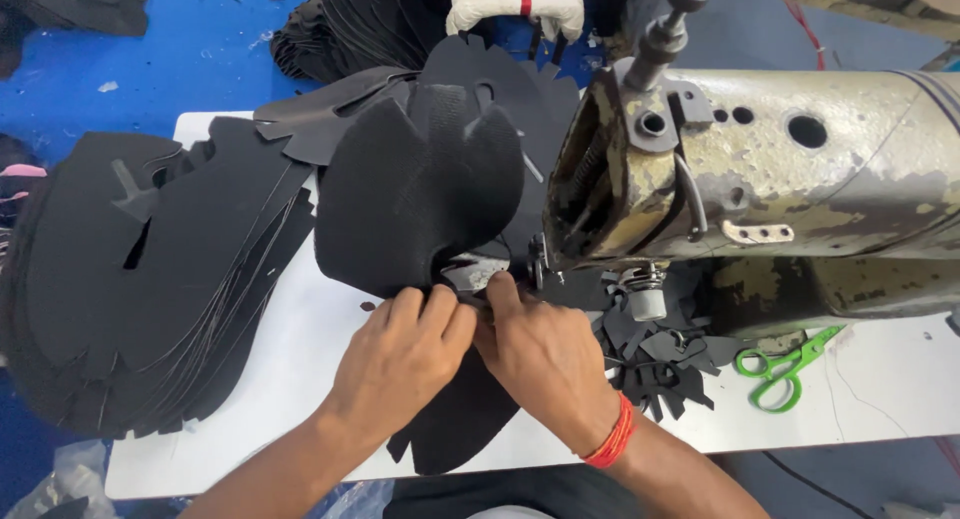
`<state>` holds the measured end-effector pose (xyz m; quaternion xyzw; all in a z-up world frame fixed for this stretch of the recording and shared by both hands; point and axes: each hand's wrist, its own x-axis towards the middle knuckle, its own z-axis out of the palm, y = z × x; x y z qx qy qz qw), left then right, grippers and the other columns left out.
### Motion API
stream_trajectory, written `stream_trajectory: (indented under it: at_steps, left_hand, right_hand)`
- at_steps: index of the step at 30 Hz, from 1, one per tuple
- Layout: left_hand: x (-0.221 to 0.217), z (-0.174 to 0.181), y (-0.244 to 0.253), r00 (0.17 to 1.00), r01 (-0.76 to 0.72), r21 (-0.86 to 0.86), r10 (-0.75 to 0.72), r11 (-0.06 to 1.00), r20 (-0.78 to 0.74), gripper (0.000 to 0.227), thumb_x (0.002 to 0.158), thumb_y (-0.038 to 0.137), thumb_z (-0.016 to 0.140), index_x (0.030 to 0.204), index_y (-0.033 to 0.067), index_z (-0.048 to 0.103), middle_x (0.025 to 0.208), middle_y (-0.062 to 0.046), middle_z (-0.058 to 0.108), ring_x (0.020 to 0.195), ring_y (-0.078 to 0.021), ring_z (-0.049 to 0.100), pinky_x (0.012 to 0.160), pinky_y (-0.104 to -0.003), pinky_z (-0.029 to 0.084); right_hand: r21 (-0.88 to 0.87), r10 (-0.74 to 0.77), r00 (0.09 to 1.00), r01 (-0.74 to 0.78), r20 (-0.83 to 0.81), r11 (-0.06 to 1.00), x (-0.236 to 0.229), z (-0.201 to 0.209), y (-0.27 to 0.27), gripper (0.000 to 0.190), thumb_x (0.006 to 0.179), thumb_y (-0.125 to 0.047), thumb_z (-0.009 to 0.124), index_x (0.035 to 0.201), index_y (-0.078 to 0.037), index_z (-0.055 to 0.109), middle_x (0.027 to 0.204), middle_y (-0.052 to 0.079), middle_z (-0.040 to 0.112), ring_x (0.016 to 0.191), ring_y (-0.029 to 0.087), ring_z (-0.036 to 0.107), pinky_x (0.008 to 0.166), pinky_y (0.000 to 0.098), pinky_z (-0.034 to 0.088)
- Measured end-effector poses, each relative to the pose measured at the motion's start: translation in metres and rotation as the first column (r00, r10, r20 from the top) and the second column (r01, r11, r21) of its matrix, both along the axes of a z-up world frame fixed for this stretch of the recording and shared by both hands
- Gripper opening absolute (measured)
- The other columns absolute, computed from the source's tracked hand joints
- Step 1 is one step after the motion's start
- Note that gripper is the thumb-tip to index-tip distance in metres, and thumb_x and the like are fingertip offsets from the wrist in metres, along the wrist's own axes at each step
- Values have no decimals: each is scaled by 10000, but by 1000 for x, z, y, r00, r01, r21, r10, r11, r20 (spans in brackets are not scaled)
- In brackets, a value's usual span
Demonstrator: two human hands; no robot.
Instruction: The person sews black material pieces using a sewing machine. They pick up pieces from a stack, align them under the needle, and guide them through the machine to stitch the edges. The person repeats this process for multiple pieces throughout the video.
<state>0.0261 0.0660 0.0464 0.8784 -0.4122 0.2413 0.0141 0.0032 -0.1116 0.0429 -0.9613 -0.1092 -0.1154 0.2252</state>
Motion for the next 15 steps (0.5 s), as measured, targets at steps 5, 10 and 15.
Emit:
stream_trajectory:
  at_steps: [5, 10, 15]
  left_hand:
    - [3, 9, 2, 997, -38, -5, 38, 999, -68, 86, 823, 93, 713, 883, 68, 656, 900, -51, 620, 776, -178, 584, 685, -272, 557]
    - [6, 25, 2, 998, -23, 19, 25, 1000, -61, 95, 810, 95, 719, 849, 72, 635, 884, -42, 606, 779, -176, 566, 682, -274, 546]
    - [10, 24, 4, 998, -35, 57, 38, 998, -47, 80, 809, 85, 708, 851, 74, 641, 865, -35, 593, 787, -172, 561, 700, -267, 545]
  right_hand:
    - [3, -56, 995, 56, -77, 998, -2, 5, 0, 334, 917, -327, 724, 888, -35, 563, 583, 166, 667, 485, 372, 645, 421, 460, 486]
    - [181, -85, 993, 99, -83, 979, -2, 6, 2, 324, 879, -304, 747, 907, -26, 583, 590, 164, 671, 470, 364, 651, 407, 445, 484]
    - [124, -84, 995, 89, -50, 988, 2, 3, 2, 319, 899, -308, 745, 914, -29, 591, 579, 166, 665, 482, 374, 648, 416, 456, 479]
